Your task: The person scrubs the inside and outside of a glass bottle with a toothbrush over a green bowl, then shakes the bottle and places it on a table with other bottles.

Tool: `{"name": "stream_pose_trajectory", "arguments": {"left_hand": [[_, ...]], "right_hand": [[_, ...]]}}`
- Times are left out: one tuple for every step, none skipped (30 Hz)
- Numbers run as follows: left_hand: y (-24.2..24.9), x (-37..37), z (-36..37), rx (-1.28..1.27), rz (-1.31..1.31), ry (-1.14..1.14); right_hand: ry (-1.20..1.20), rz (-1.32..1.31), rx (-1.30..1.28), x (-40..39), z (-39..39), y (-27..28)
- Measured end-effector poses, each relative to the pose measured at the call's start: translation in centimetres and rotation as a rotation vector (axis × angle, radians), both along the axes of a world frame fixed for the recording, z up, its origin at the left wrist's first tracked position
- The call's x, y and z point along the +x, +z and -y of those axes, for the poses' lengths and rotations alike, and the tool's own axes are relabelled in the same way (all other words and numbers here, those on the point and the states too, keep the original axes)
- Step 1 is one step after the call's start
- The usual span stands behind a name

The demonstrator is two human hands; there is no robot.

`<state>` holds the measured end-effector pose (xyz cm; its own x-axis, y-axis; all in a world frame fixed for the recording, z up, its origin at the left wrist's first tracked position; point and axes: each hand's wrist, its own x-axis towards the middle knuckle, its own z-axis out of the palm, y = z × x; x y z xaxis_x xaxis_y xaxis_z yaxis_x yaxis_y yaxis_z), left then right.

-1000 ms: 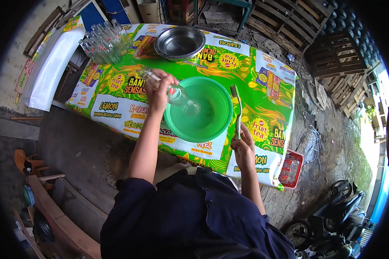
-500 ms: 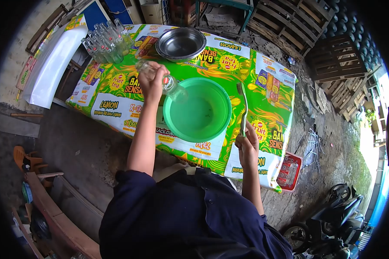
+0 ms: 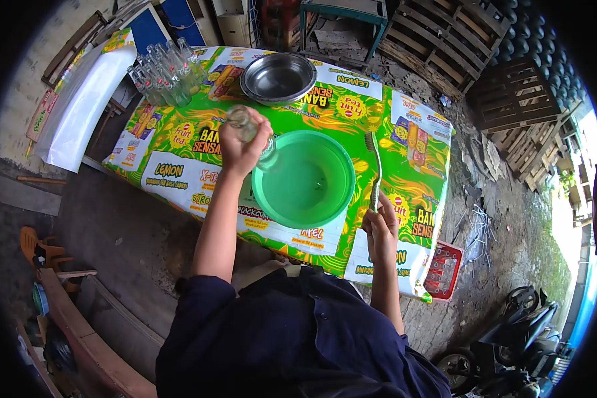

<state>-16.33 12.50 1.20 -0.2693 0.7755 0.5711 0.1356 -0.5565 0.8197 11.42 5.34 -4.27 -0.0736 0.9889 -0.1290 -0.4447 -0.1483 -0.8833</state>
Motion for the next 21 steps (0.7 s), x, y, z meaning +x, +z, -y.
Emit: {"name": "stream_pose_trajectory", "arguments": {"left_hand": [[-0.2,-0.3,-0.4,0.042,0.142,0.008],[-0.2,-1.1,-1.1,0.093,0.279,0.017],[0.3,-1.9,-1.2,0.077,0.495,-0.088],[0.2,-1.7,-1.0,0.052,0.313,-0.071],[0.1,-1.3,-0.5,0.030,0.130,-0.056],[0.1,-0.7,0.1,0.003,-0.044,-0.037],[-0.5,-1.5,-0.8,0.031,0.128,0.010],[-1.4,-2.6,-1.5,0.042,0.390,-0.054],[-1.1,-2.3,-1.1,0.032,0.304,-0.051],[-0.8,-1.8,-0.3,0.014,0.217,-0.048],[-0.5,-1.2,0.0,0.024,0.169,-0.022],[-0.8,-1.2,0.2,0.041,0.300,-0.021],[-0.9,-1.6,0.1,0.068,0.426,-0.021],[-0.9,-1.9,-0.2,0.097,0.550,-0.024],[-0.4,-1.6,0.0,0.140,0.499,-0.041],[-0.1,-1.3,0.2,0.149,0.513,-0.036],[0.1,-1.1,0.5,0.159,0.529,-0.029],[0.3,-0.9,0.7,0.172,0.543,-0.020],[0.4,-0.7,0.9,0.177,0.540,0.001],[0.6,-0.3,1.3,0.183,0.521,-0.007],[0.9,0.3,1.7,0.186,0.503,-0.015]], "right_hand": [[0.029,-0.010,0.016,0.1,0.0,0.0],[0.027,0.000,0.016,0.3,0.1,-0.1],[0.021,0.001,0.028,0.2,-0.2,-0.3],[0.012,0.001,0.031,0.0,-0.1,-0.4],[-0.004,-0.011,-0.004,-0.1,-0.1,-0.3],[0.000,-0.007,0.005,-0.2,-0.2,-0.1],[0.010,0.005,0.003,-0.2,0.0,0.0],[0.017,0.006,0.015,-0.3,-0.2,0.1],[-0.011,0.034,0.047,-0.3,-0.3,-0.6],[-0.011,0.072,0.050,-0.7,-0.6,-0.5],[-0.011,0.116,0.045,-0.8,-0.6,-0.4],[-0.007,0.167,0.034,-0.8,-0.4,-0.1],[0.039,0.289,0.063,-1.2,-0.4,0.3],[0.078,0.306,0.041,-1.6,-0.3,-0.1],[0.112,0.311,0.055,-2.0,-0.1,-0.8],[0.146,0.318,0.069,-2.4,0.2,-1.6],[0.181,0.365,0.082,-2.9,0.6,-2.4],[0.217,0.361,0.079,-3.6,1.1,-2.2],[0.252,0.310,0.053,-4.4,1.7,-2.1],[0.286,0.260,0.023,-5.0,2.3,-2.1],[0.327,0.214,-0.005,-5.4,2.6,-2.2]]}}
